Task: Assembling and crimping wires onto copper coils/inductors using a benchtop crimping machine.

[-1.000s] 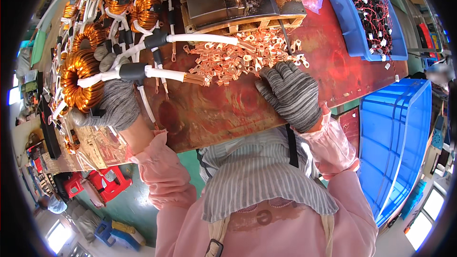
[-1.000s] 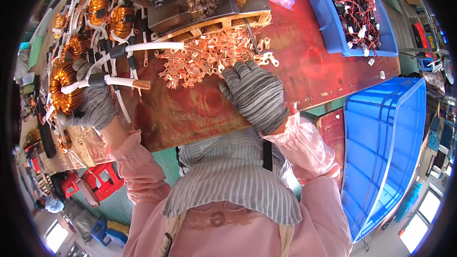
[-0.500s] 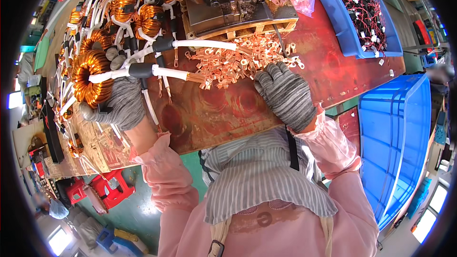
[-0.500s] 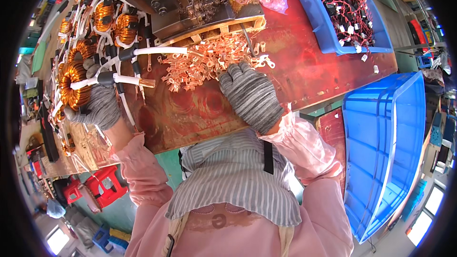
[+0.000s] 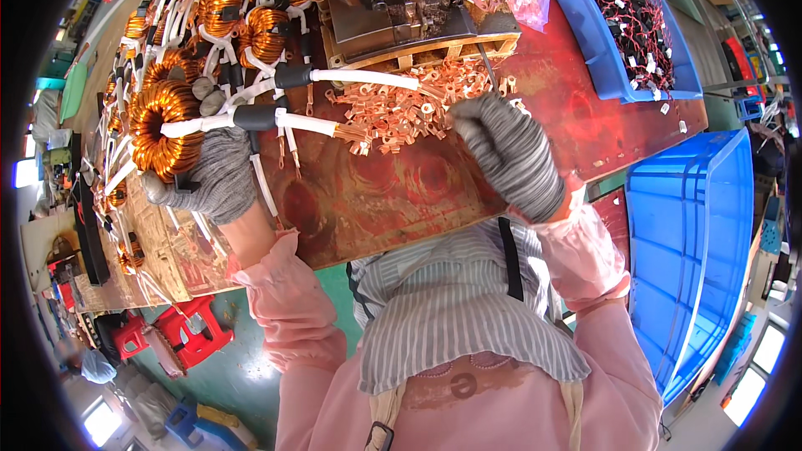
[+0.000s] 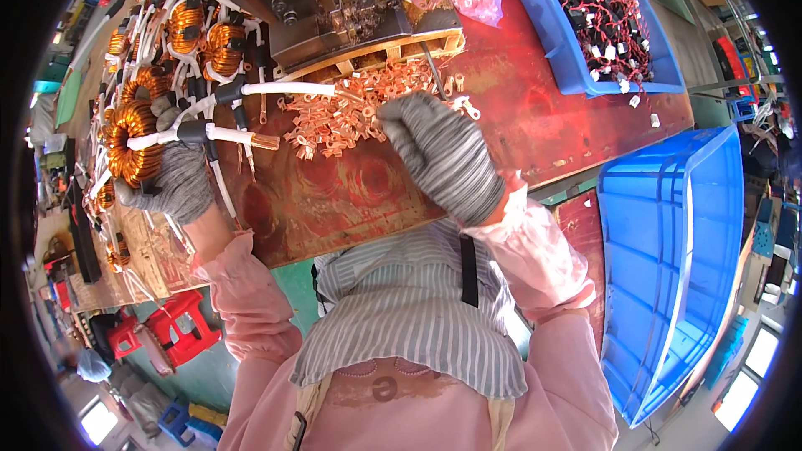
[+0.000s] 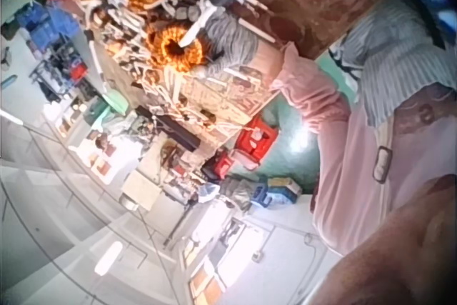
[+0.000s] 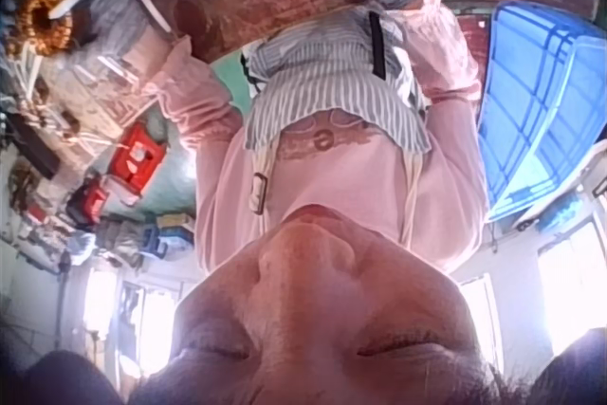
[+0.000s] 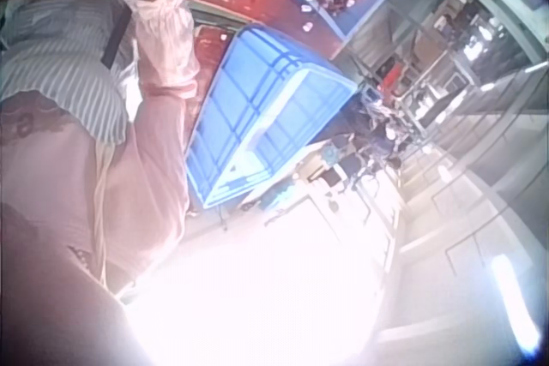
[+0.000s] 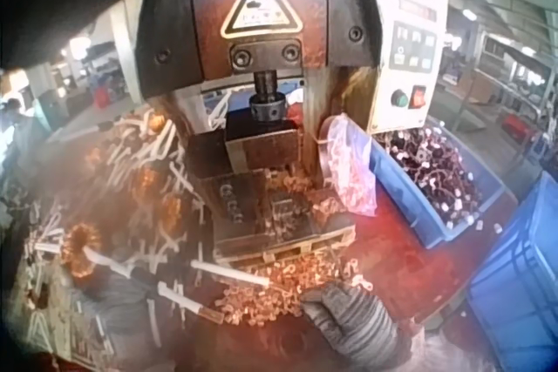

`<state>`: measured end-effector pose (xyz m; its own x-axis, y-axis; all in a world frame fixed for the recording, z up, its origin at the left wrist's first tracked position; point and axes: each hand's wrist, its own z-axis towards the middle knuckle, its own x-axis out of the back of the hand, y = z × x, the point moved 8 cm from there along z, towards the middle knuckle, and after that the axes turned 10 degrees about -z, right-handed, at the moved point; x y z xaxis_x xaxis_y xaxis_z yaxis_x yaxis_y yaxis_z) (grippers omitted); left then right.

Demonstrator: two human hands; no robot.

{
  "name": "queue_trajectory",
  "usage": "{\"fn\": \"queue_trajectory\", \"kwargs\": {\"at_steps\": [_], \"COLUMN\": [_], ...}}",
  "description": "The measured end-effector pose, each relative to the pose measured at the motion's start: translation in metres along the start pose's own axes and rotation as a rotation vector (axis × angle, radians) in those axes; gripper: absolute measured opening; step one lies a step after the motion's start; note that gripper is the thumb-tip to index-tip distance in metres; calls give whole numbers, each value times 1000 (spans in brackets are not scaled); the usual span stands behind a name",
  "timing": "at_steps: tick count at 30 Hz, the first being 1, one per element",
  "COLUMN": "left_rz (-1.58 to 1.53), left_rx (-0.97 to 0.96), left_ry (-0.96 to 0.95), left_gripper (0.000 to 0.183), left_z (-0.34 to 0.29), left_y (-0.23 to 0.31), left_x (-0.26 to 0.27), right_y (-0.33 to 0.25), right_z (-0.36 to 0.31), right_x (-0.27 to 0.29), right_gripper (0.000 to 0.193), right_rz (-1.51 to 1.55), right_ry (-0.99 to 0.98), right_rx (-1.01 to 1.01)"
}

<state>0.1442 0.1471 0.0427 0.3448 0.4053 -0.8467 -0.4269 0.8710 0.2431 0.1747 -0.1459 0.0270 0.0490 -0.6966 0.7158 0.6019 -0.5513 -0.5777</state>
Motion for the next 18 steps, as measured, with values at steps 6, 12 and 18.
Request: {"fn": "queue_trajectory", "kwargs": {"at_steps": [6,12,18], "left_rz": [191,-34,6], "left_rx": [-97,-11,18], "left_ry": [178,93,58], "left_gripper": [97,99,99], "left_z": [-4,-2,0], "left_y": [6,0,2], "left_x": [3,4,3], "right_y": [2,-21,-27], "right_z": [21,20,15], "right_x": [9,20,19], "right_gripper": [18,19,21], "right_rz": [57,-231,-258], "right_ry": [124,223,233], "right_rx": [-31,155,245]}}
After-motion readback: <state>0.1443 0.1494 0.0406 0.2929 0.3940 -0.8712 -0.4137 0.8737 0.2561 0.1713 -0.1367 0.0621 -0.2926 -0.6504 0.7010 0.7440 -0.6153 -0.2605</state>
